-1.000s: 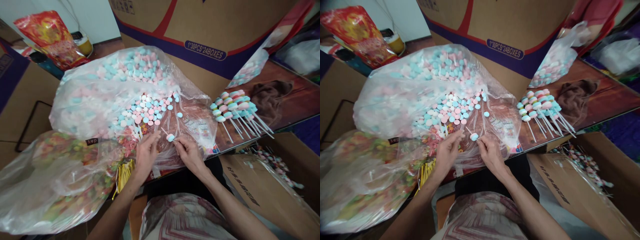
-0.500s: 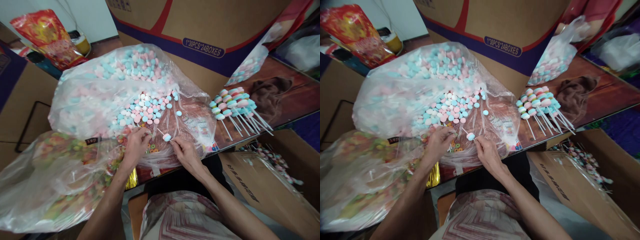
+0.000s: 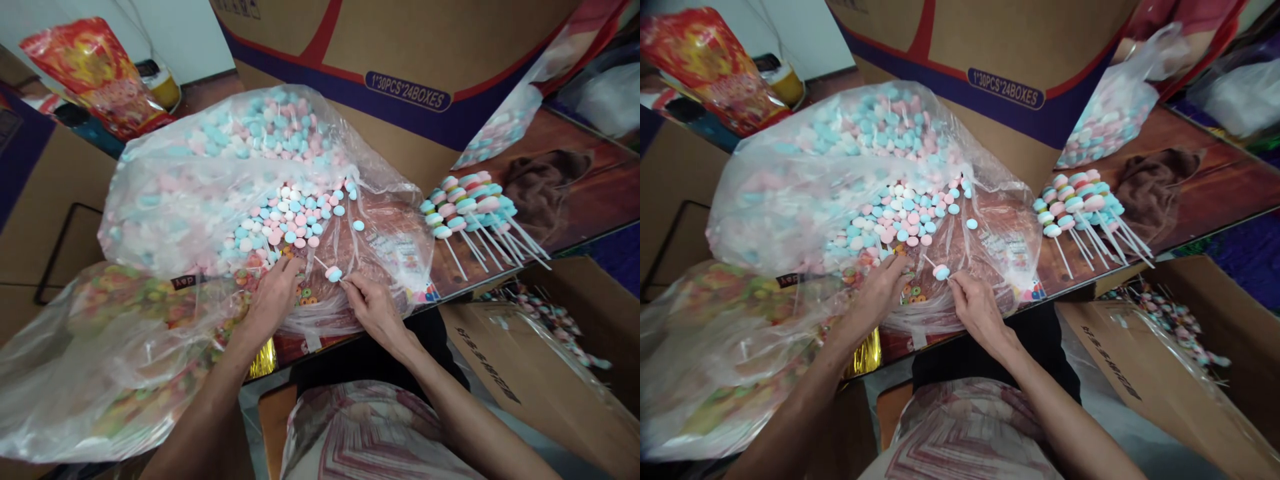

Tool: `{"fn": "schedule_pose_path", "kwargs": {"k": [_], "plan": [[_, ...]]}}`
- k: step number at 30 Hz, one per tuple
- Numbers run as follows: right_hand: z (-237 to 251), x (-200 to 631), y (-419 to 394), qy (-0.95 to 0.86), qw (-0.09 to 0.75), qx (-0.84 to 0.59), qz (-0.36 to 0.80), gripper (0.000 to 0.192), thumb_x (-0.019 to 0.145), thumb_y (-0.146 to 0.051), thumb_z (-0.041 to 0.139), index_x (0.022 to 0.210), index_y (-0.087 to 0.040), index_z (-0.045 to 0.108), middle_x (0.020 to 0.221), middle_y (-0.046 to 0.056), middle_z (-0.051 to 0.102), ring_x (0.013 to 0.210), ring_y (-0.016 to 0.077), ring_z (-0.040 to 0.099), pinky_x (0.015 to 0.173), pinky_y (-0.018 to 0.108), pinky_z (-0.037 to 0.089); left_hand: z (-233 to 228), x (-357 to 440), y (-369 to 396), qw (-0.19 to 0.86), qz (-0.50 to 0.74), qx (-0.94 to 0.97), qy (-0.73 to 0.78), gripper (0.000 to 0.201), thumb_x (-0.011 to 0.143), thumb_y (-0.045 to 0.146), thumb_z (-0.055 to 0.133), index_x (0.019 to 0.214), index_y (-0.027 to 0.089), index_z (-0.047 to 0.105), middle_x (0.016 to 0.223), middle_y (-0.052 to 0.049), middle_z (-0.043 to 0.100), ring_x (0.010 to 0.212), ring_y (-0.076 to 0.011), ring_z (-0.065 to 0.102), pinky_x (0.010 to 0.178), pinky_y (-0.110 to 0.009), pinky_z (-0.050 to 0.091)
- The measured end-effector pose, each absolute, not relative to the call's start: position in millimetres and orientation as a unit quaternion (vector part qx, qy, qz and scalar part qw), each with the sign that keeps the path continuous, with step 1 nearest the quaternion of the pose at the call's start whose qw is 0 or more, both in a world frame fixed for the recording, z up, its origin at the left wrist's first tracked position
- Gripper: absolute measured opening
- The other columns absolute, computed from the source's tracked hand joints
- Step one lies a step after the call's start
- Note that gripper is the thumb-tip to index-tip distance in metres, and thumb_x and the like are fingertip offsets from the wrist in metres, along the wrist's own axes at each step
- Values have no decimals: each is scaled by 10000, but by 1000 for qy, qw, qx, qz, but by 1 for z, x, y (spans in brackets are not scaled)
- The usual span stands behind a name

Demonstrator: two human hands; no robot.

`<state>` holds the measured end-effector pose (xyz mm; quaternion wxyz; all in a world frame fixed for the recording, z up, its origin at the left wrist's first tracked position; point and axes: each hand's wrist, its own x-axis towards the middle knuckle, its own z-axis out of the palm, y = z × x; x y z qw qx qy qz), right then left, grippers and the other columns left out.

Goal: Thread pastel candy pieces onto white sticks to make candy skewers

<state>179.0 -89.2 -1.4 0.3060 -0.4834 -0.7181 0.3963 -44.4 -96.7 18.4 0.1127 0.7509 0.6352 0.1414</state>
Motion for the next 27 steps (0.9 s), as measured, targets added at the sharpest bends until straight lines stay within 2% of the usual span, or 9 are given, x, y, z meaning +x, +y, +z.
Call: {"fn": "schedule_pose_path", "kwargs": {"k": [2, 6, 10, 13, 15, 19, 27], "plan": [[0, 179, -89, -717, 306, -483, 400, 249, 991, -286, 456, 811, -194, 602, 625, -40, 475, 575, 125, 441, 592, 251, 328, 16, -44, -100, 105, 122, 758, 632, 312, 878, 88, 442, 1093, 216, 628, 1002, -79, 578, 862, -217, 568, 760, -334, 478], [0, 179, -90, -713, 312, -477, 408, 245, 989, -282, 463, 810, -194, 605, 623, -37, 481, 579, 127, 446, 593, 252, 334, 15, -47, -103, 151, 174, 743, 628, 269, 880, 106, 460, 1006, 219, 669, 942, -62, 570, 832, -199, 567, 760, -328, 485], [-1, 179, -93, -697, 332, -462, 437, 255, 997, -301, 469, 819, -191, 615, 630, -35, 483, 584, 124, 450, 593, 247, 351, 20, -45, -96, 294, 371, 612, 633, 129, 846, 257, 620, 952, 209, 678, 902, -39, 658, 827, -182, 629, 775, -322, 512], [-1, 179, -95, -692, 337, -453, 449, 248, 996, -304, 477, 842, -189, 634, 640, -32, 491, 586, 122, 451, 588, 243, 360, 22, -39, -87, 418, 504, 465, 596, 239, 755, 364, 765, 896, 193, 674, 869, -37, 722, 821, -185, 680, 806, -349, 548], [0, 177, -95, -694, 336, -450, 450, 240, 992, -297, 481, 856, -187, 646, 647, -30, 499, 585, 120, 450, 586, 241, 362, 20, -34, -83, 459, 551, 398, 572, 323, 671, 384, 847, 863, 188, 677, 878, -42, 744, 823, -184, 699, 821, -358, 562], [1, 175, -95, -698, 331, -442, 455, 229, 989, -282, 486, 884, -184, 664, 625, -38, 483, 570, 116, 433, 585, 240, 358, 16, -26, -80, 476, 581, 353, 557, 362, 608, 354, 900, 867, 191, 706, 889, -38, 763, 847, -170, 709, 834, -328, 568], [0, 169, -94, -711, 337, -445, 428, 238, 983, -255, 481, 830, -172, 644, 630, -38, 485, 569, 105, 419, 596, 244, 331, 15, -15, -86, 452, 565, 400, 563, 309, 649, 343, 869, 848, 172, 705, 850, -39, 767, 810, -176, 716, 794, -314, 570]]}}
